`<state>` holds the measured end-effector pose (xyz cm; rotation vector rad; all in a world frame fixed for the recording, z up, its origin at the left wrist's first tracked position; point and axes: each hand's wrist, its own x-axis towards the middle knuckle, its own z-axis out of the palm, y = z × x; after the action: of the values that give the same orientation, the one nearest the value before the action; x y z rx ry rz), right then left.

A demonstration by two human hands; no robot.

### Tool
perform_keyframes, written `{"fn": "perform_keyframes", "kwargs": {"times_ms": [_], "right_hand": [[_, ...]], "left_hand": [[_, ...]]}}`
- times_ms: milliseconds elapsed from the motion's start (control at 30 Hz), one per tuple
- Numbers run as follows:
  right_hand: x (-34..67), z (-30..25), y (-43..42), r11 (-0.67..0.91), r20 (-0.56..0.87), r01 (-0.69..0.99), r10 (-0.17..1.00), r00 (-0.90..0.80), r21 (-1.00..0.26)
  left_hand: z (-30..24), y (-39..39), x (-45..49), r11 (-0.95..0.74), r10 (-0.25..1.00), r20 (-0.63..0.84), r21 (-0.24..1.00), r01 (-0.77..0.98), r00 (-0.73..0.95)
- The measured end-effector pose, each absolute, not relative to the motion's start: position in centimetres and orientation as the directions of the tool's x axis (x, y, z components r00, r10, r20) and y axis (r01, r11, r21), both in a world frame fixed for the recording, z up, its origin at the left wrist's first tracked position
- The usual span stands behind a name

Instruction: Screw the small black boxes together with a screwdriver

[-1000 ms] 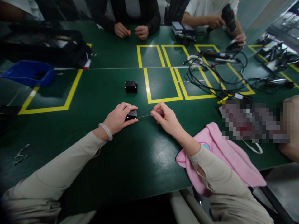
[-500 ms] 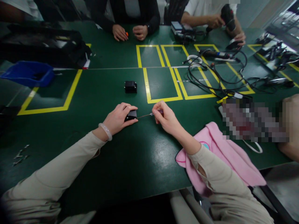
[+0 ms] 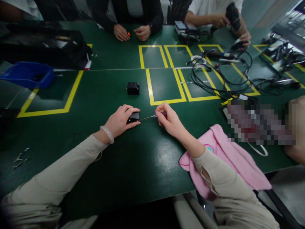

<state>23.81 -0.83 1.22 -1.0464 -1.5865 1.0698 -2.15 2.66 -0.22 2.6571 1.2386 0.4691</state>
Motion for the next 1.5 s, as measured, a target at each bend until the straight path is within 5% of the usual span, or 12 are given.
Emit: {"fn": "perform_keyframes", "kwargs": {"times_ms": [1500], "right_hand": [[23.58,1.31,-0.89,0.234,0.208,0.126,0.959,-0.19,-0.964]], "left_hand": [[-0.2,2.66,-2.15,-0.642,0.766,0.207,0.274,0.716,0.608]]}}
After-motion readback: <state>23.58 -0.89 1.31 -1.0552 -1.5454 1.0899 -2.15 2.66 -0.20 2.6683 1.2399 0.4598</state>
